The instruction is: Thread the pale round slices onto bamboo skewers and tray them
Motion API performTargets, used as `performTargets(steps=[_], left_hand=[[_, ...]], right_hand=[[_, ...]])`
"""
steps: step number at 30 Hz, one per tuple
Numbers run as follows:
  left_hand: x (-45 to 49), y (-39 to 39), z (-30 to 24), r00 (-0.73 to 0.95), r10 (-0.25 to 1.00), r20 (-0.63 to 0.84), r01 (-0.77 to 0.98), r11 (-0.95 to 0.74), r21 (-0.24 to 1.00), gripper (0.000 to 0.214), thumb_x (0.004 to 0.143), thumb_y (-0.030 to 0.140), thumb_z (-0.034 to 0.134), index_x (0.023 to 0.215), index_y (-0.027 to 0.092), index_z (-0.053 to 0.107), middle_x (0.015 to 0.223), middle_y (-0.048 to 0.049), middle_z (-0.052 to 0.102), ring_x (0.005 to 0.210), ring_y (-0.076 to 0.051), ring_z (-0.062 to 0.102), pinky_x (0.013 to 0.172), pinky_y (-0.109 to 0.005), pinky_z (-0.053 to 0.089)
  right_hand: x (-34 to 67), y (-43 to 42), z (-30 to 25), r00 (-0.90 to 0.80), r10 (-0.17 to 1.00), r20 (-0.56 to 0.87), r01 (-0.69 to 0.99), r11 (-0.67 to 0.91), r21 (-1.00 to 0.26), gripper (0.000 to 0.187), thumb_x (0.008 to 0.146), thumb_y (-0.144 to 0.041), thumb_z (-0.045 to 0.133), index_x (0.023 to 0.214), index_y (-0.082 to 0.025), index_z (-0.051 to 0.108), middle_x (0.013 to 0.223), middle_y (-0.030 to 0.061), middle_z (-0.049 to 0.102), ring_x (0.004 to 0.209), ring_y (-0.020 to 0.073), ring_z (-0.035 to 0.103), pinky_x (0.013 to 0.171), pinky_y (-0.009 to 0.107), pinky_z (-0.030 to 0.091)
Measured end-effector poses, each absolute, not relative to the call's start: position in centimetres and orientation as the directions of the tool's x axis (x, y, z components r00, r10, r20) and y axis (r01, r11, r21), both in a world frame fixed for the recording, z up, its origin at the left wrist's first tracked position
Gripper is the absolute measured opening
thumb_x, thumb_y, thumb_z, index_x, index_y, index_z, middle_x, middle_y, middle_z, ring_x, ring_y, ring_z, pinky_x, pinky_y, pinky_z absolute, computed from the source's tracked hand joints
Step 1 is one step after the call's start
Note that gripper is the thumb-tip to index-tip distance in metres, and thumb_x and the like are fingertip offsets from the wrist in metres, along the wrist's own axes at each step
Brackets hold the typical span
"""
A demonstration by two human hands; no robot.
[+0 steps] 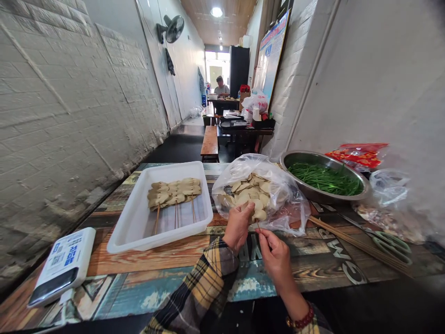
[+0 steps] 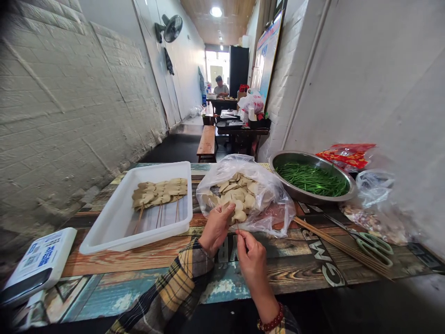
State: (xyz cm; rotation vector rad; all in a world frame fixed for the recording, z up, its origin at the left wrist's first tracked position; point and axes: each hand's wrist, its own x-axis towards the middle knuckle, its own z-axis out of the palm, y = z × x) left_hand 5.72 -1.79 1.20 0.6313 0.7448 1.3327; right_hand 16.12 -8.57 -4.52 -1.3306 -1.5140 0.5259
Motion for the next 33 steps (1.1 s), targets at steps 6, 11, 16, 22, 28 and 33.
performTargets(steps=[6, 11, 16, 22, 28, 33], left_hand=[[5.9, -1.9, 1.1, 0.132, 0.986, -0.101, -0.608, 0.161, 0.778, 0.039, 0.060, 0.040, 0.081, 0.083, 0.011, 0.068, 0.075, -0.0062, 0.069, 0.059, -0.013, 0.061, 0.053, -0.023, 0.046], [5.6, -2.0, 1.8, 0.241, 0.967, -0.078, -0.622, 0.215, 0.753, 0.038, 0.068, 0.044, 0.076, 0.090, 0.013, 0.068, 0.085, -0.0067, 0.070, 0.069, -0.015, 0.064, 0.059, -0.023, 0.049], [5.5, -2.3, 2.3, 0.322, 0.943, -0.079, -0.581, 0.263, 0.770, 0.041, 0.066, 0.036, 0.080, 0.098, 0.017, 0.064, 0.097, -0.0064, 0.069, 0.075, -0.015, 0.066, 0.068, -0.026, 0.053], [5.7, -2.3, 1.9, 0.324, 0.945, -0.051, -0.552, 0.232, 0.801, 0.041, 0.063, 0.025, 0.082, 0.098, 0.016, 0.062, 0.093, -0.0049, 0.069, 0.075, -0.013, 0.066, 0.070, -0.023, 0.052], [5.9, -2.5, 2.1, 0.306, 0.950, -0.059, -0.527, 0.221, 0.821, 0.041, 0.061, 0.027, 0.083, 0.093, 0.016, 0.060, 0.077, -0.0014, 0.068, 0.064, -0.013, 0.065, 0.063, -0.023, 0.051], [6.0, -2.8, 2.4, 0.295, 0.953, -0.064, -0.482, 0.207, 0.851, 0.037, 0.060, 0.031, 0.083, 0.085, 0.015, 0.060, 0.067, -0.0002, 0.066, 0.057, -0.012, 0.062, 0.062, -0.025, 0.050]], right_hand=[[16.1, -8.6, -4.3, 0.155, 0.899, 0.409, 0.428, 0.312, -0.848, 0.028, 0.092, -0.032, 0.048, 0.097, -0.018, 0.072, 0.094, 0.0086, 0.077, 0.085, 0.0223, 0.073, 0.076, 0.030, 0.056], [16.2, -8.7, -3.5, 0.222, 0.883, 0.413, 0.394, 0.306, -0.867, 0.029, 0.091, -0.035, 0.049, 0.093, -0.018, 0.072, 0.081, 0.0071, 0.076, 0.074, 0.0210, 0.071, 0.065, 0.027, 0.055], [16.3, -8.6, -3.0, 0.302, 0.870, 0.389, 0.367, 0.271, -0.890, 0.031, 0.092, -0.038, 0.048, 0.091, -0.017, 0.072, 0.062, 0.0033, 0.069, 0.058, 0.0179, 0.065, 0.051, 0.024, 0.048], [16.4, -8.7, -2.8, 0.330, 0.853, 0.404, 0.353, 0.286, -0.891, 0.031, 0.091, -0.038, 0.048, 0.091, -0.018, 0.071, 0.059, 0.0026, 0.066, 0.057, 0.0179, 0.062, 0.050, 0.024, 0.046], [16.3, -8.7, -2.7, 0.324, 0.855, 0.405, 0.372, 0.279, -0.885, 0.034, 0.091, -0.041, 0.047, 0.090, -0.017, 0.072, 0.058, 0.0026, 0.065, 0.057, 0.0178, 0.063, 0.050, 0.024, 0.047], [16.3, -8.5, -2.9, 0.338, 0.850, 0.405, 0.376, 0.273, -0.886, 0.036, 0.090, -0.044, 0.048, 0.090, -0.018, 0.072, 0.056, 0.0019, 0.065, 0.055, 0.0175, 0.062, 0.049, 0.024, 0.047]])
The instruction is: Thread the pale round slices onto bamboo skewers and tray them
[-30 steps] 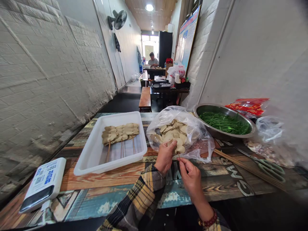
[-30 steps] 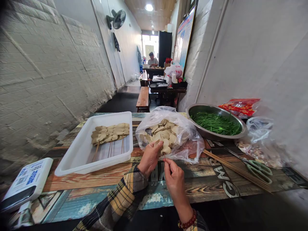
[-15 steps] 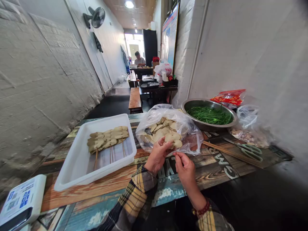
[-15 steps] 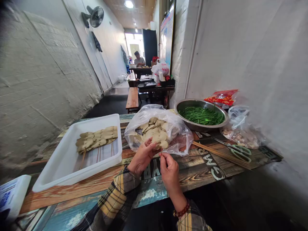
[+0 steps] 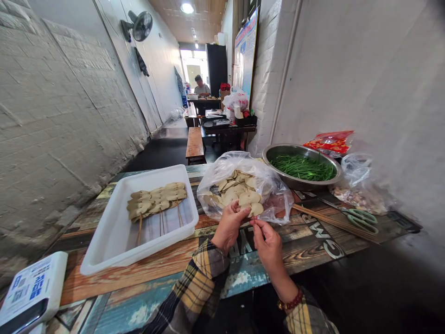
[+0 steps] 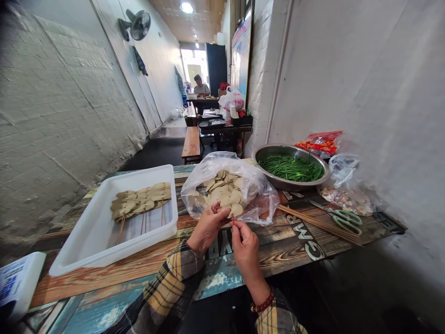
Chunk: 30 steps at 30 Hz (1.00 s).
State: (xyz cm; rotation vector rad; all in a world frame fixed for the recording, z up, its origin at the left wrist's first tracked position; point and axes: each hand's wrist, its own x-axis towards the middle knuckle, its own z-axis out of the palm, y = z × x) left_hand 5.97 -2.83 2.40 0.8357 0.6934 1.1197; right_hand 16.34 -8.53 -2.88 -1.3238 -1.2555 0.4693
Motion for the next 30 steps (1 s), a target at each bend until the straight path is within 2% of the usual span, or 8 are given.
performTargets(steps=[6, 10, 13, 17, 21, 30], left_hand=[[5.7, -2.5, 2.3, 0.294, 0.954, -0.063, -0.504, 0.210, 0.838, 0.035, 0.063, 0.032, 0.082, 0.087, 0.015, 0.064, 0.079, -0.0025, 0.068, 0.065, -0.012, 0.063, 0.064, -0.023, 0.050], [5.5, -1.9, 2.1, 0.205, 0.974, -0.091, -0.618, 0.202, 0.760, 0.035, 0.058, 0.032, 0.085, 0.081, 0.015, 0.065, 0.077, -0.0004, 0.067, 0.067, -0.010, 0.062, 0.063, -0.019, 0.049], [5.2, -1.6, 2.0, 0.210, 0.973, -0.092, -0.641, 0.208, 0.739, 0.039, 0.056, 0.032, 0.086, 0.085, 0.014, 0.066, 0.075, -0.0014, 0.068, 0.067, -0.011, 0.063, 0.063, -0.020, 0.048], [5.0, -1.6, 2.0, 0.242, 0.967, -0.079, -0.623, 0.217, 0.751, 0.037, 0.058, 0.033, 0.085, 0.084, 0.013, 0.068, 0.073, -0.0029, 0.069, 0.062, -0.011, 0.062, 0.060, -0.021, 0.048], [5.0, -1.6, 1.8, 0.204, 0.974, -0.094, -0.591, 0.199, 0.782, 0.034, 0.057, 0.033, 0.085, 0.079, 0.013, 0.069, 0.068, -0.0025, 0.068, 0.057, -0.010, 0.059, 0.055, -0.020, 0.046], [5.5, -1.9, 1.8, 0.151, 0.983, -0.101, -0.555, 0.169, 0.814, 0.038, 0.052, 0.038, 0.086, 0.074, 0.012, 0.069, 0.063, -0.0021, 0.066, 0.052, -0.011, 0.057, 0.054, -0.022, 0.044]], right_hand=[[16.2, -8.7, -2.8, 0.326, 0.860, 0.393, 0.363, 0.270, -0.892, 0.036, 0.090, -0.044, 0.048, 0.090, -0.018, 0.073, 0.055, 0.0020, 0.064, 0.054, 0.0178, 0.062, 0.048, 0.024, 0.046], [16.1, -8.9, -2.7, 0.276, 0.877, 0.393, 0.350, 0.289, -0.891, 0.034, 0.089, -0.042, 0.050, 0.088, -0.018, 0.073, 0.053, 0.0012, 0.063, 0.054, 0.0179, 0.062, 0.047, 0.024, 0.046], [16.1, -9.0, -2.8, 0.226, 0.898, 0.377, 0.348, 0.287, -0.892, 0.031, 0.089, -0.040, 0.050, 0.088, -0.019, 0.073, 0.051, 0.0003, 0.061, 0.054, 0.0178, 0.061, 0.047, 0.023, 0.045], [16.1, -9.0, -2.8, 0.206, 0.906, 0.370, 0.344, 0.287, -0.894, 0.031, 0.089, -0.039, 0.050, 0.087, -0.018, 0.073, 0.048, -0.0004, 0.059, 0.053, 0.0180, 0.061, 0.047, 0.024, 0.045], [16.0, -9.0, -2.9, 0.205, 0.902, 0.379, 0.350, 0.294, -0.889, 0.031, 0.089, -0.039, 0.050, 0.086, -0.019, 0.074, 0.047, -0.0006, 0.059, 0.052, 0.0180, 0.061, 0.047, 0.024, 0.046], [16.1, -9.0, -2.9, 0.224, 0.884, 0.410, 0.382, 0.308, -0.871, 0.031, 0.089, -0.039, 0.050, 0.087, -0.019, 0.074, 0.054, 0.0016, 0.065, 0.052, 0.0173, 0.061, 0.046, 0.024, 0.046]])
